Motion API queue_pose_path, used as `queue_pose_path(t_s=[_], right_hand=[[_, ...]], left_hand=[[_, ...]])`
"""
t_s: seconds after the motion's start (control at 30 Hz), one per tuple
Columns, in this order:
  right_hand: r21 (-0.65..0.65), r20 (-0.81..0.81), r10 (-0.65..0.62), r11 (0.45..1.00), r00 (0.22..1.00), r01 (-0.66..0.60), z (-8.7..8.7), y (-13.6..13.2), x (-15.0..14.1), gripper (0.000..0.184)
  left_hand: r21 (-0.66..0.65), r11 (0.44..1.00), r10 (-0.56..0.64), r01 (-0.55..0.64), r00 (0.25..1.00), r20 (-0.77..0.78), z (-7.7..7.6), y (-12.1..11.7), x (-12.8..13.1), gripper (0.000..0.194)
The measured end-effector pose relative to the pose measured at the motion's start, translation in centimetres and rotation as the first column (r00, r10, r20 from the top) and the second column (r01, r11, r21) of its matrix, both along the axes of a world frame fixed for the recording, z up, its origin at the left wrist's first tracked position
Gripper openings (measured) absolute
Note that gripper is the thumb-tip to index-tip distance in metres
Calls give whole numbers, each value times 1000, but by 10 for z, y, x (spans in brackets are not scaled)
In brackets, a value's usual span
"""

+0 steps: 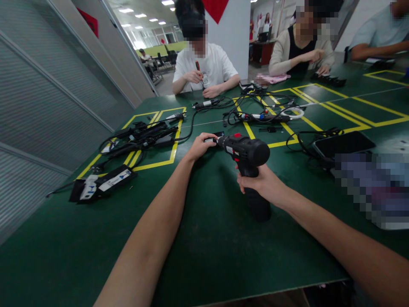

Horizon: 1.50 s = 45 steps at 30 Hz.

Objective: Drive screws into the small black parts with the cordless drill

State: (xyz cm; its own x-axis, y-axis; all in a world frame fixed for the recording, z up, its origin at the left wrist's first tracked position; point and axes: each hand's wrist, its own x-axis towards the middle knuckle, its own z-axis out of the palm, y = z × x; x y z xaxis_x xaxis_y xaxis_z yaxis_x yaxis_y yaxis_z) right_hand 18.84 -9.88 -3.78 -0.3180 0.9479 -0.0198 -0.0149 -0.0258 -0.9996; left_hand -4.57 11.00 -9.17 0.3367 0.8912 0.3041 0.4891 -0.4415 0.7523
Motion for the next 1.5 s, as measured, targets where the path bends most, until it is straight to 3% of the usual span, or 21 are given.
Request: queue_pose_path(t_s=[0.27,1.5], right_hand=[[-6,-6,-4,1000,1000,4,2,-1,-1,22],[-24,-4,-14,1000,1000,14,3,-1,0,21]], left_hand=[[0,1000,-6,6,1000,6,2,-1,0,33],[-22,1000,16,-16,1000,-7,4,-3,2,34]])
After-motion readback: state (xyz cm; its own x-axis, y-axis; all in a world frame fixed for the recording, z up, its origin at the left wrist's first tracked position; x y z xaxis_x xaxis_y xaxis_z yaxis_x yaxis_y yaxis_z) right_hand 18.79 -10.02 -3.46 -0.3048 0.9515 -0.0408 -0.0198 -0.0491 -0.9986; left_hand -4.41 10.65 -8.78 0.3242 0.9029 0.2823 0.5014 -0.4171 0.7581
